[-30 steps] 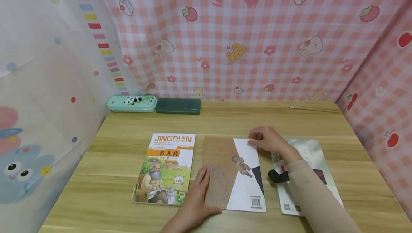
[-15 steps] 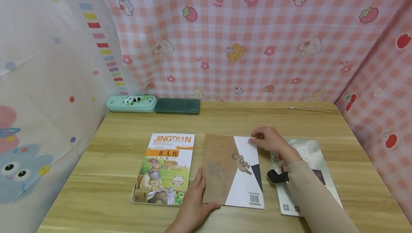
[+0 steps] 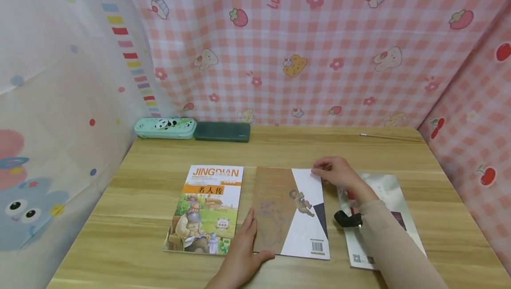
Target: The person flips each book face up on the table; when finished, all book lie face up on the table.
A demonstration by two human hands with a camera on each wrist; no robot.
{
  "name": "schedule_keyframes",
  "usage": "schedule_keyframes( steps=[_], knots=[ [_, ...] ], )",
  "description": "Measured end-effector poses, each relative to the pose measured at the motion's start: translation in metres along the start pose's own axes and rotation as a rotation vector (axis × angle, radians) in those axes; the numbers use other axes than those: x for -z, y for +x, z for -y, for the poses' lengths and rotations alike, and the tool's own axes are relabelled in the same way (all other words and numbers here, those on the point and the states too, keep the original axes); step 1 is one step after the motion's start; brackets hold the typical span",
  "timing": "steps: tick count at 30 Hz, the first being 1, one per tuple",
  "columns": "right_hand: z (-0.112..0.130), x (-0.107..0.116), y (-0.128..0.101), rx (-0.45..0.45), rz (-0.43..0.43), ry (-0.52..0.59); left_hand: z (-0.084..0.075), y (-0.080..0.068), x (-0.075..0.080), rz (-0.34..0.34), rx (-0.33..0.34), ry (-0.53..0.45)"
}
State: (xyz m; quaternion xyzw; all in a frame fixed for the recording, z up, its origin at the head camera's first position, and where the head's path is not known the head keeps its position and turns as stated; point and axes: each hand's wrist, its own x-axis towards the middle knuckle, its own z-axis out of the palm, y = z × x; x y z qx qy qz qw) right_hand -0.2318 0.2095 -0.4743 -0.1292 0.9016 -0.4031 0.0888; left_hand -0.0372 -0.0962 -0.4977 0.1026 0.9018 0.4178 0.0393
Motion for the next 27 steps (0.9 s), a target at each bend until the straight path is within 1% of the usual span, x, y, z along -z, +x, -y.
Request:
schedule_keyframes(
  steps=[4,7,12,15,18,22,25,27],
  knots=[
    [-0.003,0.003,-0.002,0.007,0.057,0.1,0.001,0.001,0.0,0.009,0.004,0.007],
    [-0.006,0.008,-0.003,0.054,0.098,0.143,0.0,0.002,0.0,0.019,0.011,0.01],
    [-0.011,0.014,-0.003,0.165,0.128,0.164,-0.001,0.001,0.001,0.016,0.016,0.008],
    [-0.013,0.016,-0.003,0.201,0.141,0.19,-0.001,0.001,0.001,0.007,0.008,0.013],
    [-0.013,0.016,-0.003,0.218,0.165,0.232,-0.001,0.001,0.001,0.001,-0.001,0.017],
    [-0.012,0.018,-0.004,0.245,0.166,0.212,-0.001,0.002,0.001,0.012,0.007,0.014],
    [-0.011,0.021,-0.005,0.267,0.139,0.122,-0.002,0.002,0.001,0.022,0.018,0.01],
    [-0.011,0.022,-0.006,0.267,0.126,0.085,-0.002,0.002,0.0,0.022,0.018,0.009]
  ],
)
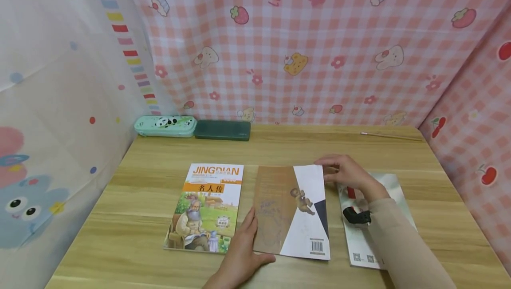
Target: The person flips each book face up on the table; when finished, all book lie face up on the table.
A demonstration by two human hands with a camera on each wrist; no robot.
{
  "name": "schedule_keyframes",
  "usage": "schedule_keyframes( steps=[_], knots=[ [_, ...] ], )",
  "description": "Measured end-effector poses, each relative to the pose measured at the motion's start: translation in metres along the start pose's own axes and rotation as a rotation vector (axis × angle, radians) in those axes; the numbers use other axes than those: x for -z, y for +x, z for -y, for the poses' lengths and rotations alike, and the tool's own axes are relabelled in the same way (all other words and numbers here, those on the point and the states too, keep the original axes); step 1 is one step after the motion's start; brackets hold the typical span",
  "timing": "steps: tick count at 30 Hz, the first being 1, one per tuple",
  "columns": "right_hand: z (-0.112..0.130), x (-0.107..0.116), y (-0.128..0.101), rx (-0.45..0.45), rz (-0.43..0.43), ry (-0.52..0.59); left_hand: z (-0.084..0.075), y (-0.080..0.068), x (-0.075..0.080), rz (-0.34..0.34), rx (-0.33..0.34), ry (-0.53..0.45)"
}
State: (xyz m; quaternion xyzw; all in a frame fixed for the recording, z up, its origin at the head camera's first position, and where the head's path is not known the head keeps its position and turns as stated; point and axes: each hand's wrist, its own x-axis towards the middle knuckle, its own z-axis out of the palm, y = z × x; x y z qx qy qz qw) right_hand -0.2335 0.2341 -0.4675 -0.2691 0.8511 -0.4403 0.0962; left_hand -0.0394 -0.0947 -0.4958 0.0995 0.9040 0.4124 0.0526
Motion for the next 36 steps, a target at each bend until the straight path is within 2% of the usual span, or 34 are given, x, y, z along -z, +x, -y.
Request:
schedule_keyframes(
  steps=[2,7,15,20,24,30,32,36],
  knots=[
    [0.001,0.002,-0.002,-0.012,-0.012,-0.037,0.0,0.0,-0.001,0.001,-0.004,-0.001],
    [0.002,0.007,-0.006,-0.036,-0.04,-0.023,0.002,0.0,-0.003,-0.009,-0.024,-0.028],
    [0.001,0.008,-0.006,-0.003,-0.069,0.035,0.004,-0.002,-0.002,-0.108,-0.053,-0.07],
    [0.004,0.007,-0.005,0.024,-0.034,0.169,0.003,-0.005,0.004,-0.17,-0.046,-0.175],
    [0.008,0.007,-0.004,0.03,-0.032,0.306,0.0,-0.004,0.01,-0.213,-0.077,-0.239],
    [0.016,0.008,0.001,0.104,-0.105,0.424,-0.008,0.001,0.016,-0.265,-0.119,-0.315],
    [0.019,0.007,0.002,0.113,-0.141,0.421,-0.011,0.002,0.018,-0.276,-0.116,-0.349],
    [0.024,0.007,0.004,0.073,-0.242,0.383,-0.017,0.005,0.02,-0.299,-0.123,-0.418]
  ],
)
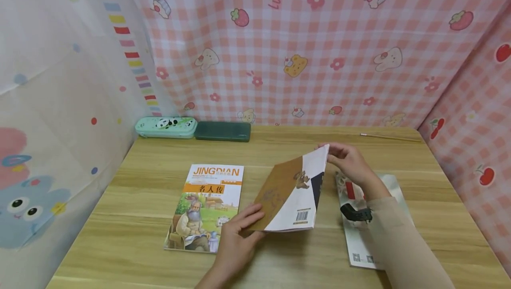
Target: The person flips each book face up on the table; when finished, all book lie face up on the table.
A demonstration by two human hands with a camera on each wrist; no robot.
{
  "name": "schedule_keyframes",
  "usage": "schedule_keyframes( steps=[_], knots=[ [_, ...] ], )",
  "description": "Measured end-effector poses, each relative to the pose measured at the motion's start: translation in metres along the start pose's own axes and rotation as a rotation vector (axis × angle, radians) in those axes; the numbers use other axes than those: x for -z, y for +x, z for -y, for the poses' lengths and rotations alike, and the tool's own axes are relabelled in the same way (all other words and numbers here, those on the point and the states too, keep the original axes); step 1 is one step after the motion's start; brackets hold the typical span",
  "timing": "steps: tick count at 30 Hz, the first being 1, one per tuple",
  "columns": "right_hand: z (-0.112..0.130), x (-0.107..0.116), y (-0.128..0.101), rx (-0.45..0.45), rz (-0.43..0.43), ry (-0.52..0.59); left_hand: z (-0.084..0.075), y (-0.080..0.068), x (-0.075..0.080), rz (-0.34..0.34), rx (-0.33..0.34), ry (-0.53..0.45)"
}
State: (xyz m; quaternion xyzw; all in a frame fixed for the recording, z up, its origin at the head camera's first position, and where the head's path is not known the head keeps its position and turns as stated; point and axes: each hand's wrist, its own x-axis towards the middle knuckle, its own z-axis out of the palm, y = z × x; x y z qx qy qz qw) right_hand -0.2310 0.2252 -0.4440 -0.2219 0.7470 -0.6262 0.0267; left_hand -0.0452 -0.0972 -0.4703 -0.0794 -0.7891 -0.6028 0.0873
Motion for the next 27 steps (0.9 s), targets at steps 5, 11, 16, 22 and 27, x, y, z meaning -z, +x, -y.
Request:
schedule_keyframes(
  steps=[5,11,16,22,27],
  knots=[
    [0.005,-0.003,0.004,0.009,-0.113,0.04,-0.002,0.003,-0.002,-0.029,-0.063,-0.061],
    [0.013,-0.004,0.009,0.06,-0.152,0.087,-0.007,0.006,-0.002,-0.073,-0.119,-0.085],
    [0.018,-0.006,0.013,0.065,-0.143,0.147,-0.01,0.007,-0.001,-0.077,-0.128,-0.066],
    [0.026,-0.01,0.019,-0.005,-0.191,0.055,-0.011,0.003,-0.003,-0.072,-0.117,-0.057],
    [0.027,-0.014,0.022,-0.018,-0.205,0.056,-0.008,0.0,-0.006,-0.052,-0.085,-0.073]
  ],
)
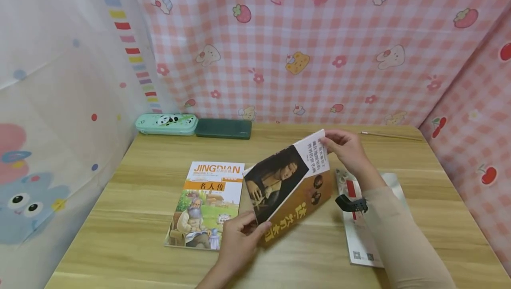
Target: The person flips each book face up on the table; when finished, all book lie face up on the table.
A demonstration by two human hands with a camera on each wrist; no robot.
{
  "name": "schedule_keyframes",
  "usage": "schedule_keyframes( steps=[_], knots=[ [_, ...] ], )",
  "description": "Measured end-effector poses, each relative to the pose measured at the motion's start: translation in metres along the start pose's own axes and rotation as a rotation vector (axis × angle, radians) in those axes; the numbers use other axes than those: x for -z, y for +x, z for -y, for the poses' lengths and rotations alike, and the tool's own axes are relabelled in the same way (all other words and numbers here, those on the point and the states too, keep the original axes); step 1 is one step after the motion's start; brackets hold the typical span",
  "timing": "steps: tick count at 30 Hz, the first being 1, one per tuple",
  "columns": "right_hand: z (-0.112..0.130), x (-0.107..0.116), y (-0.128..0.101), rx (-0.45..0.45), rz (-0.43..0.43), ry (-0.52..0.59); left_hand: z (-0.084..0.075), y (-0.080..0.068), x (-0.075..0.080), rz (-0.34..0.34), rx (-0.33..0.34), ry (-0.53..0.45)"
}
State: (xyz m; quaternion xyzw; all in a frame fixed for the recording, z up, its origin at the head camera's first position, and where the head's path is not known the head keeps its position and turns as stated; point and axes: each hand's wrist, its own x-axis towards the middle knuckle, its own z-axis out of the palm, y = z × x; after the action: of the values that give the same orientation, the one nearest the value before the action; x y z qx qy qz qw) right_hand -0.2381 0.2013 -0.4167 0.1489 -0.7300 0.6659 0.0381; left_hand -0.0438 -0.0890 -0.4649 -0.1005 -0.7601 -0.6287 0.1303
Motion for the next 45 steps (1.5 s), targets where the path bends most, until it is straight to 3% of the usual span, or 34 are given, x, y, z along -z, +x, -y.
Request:
schedule_keyframes(
  steps=[11,17,23,29,33,38,42,45],
  knots=[
    [-0.016,-0.016,0.007,-0.103,0.037,-0.124,0.007,-0.003,0.002,-0.005,0.175,-0.062],
    [-0.028,-0.032,0.01,-0.216,0.042,-0.213,0.012,0.004,0.005,-0.131,0.333,-0.188],
    [-0.04,-0.043,0.01,-0.298,0.113,-0.235,0.018,0.009,0.007,-0.234,0.373,-0.239],
    [-0.049,-0.046,0.01,-0.322,0.236,-0.332,0.03,0.011,0.013,-0.253,0.393,-0.086],
    [-0.052,-0.046,0.008,-0.352,0.298,-0.347,0.033,0.012,0.016,-0.207,0.391,0.072],
    [-0.052,-0.046,0.006,-0.358,0.299,-0.327,0.026,0.014,0.015,-0.135,0.344,0.251],
    [-0.048,-0.043,0.004,-0.342,0.297,-0.347,0.021,0.016,0.015,-0.13,0.339,0.352],
    [-0.045,-0.038,0.001,-0.302,0.3,-0.387,0.021,0.019,0.017,-0.137,0.285,0.394]
  ],
)
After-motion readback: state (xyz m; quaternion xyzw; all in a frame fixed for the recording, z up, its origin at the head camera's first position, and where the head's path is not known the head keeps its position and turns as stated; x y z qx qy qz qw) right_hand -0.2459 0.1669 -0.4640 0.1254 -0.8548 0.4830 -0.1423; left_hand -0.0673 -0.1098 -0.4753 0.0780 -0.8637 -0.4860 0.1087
